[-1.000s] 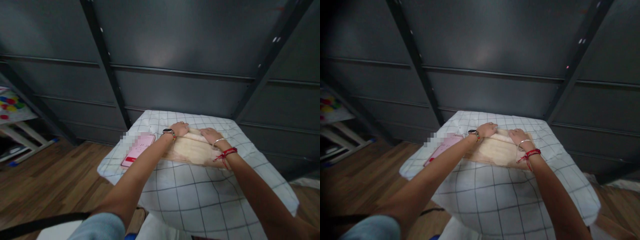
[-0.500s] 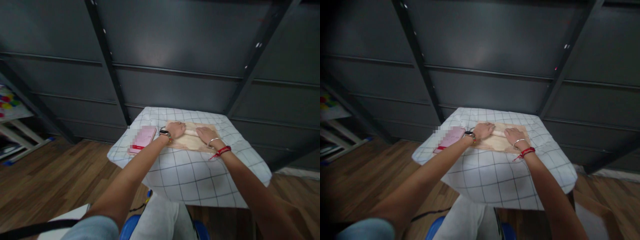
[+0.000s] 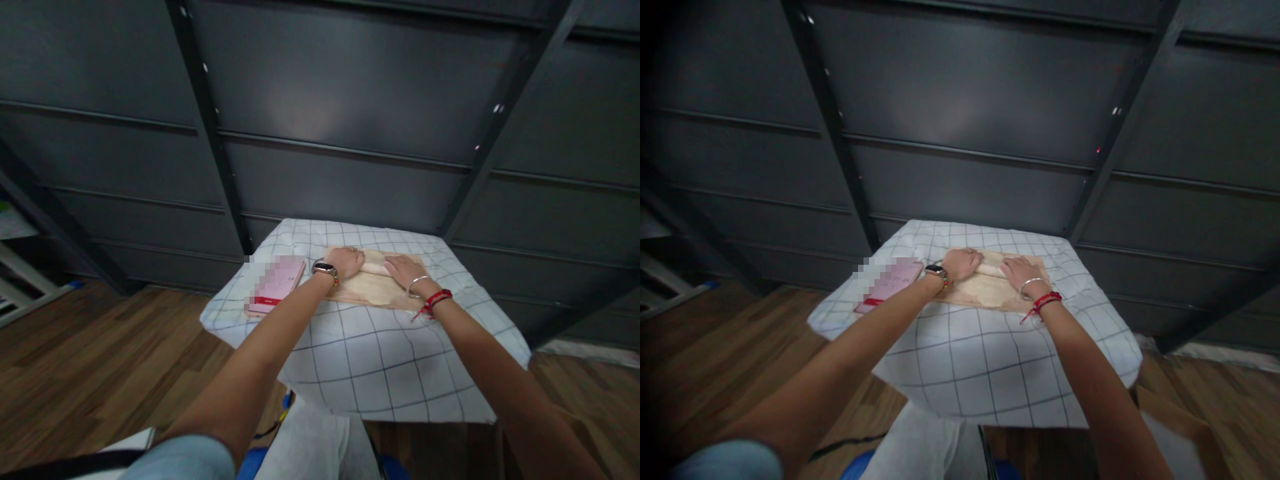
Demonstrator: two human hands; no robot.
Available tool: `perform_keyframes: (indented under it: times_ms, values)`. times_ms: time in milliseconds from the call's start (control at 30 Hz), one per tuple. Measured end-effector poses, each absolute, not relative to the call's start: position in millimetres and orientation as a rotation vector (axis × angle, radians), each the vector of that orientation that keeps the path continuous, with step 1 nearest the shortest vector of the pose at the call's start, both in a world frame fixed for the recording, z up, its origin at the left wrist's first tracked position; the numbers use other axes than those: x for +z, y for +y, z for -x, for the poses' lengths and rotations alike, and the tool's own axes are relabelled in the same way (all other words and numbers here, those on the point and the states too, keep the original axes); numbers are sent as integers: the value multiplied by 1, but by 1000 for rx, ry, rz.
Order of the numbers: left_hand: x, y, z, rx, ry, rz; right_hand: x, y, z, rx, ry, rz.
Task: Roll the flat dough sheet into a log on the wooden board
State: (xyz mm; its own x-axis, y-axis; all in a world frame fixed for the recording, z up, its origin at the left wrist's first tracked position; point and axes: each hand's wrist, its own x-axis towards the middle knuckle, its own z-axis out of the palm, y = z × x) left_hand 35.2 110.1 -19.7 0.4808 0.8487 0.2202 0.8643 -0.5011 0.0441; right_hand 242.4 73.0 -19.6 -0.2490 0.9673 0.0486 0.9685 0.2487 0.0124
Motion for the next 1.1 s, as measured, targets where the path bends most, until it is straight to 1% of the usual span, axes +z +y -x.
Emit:
perform_keyframes:
  times_ms: [300, 467, 567, 833, 1100]
  values:
    - [-12, 162, -47, -186, -1578, 2671, -19, 125, -249, -53, -2445, 1942]
    - [-6, 180, -51, -51, -1511, 2720, -24, 156, -257, -173, -2648, 1846]
    - [-3, 187, -53, 9, -1500, 2740, -27, 166, -262, -190, -2666, 1859]
    - [-6, 189, -54, 48, -1500, 2796, -32, 169, -265, -161, -2666, 1893]
    - [-10, 175, -50, -24, -1610, 2773, -32, 153, -263, -165, -2679, 1857]
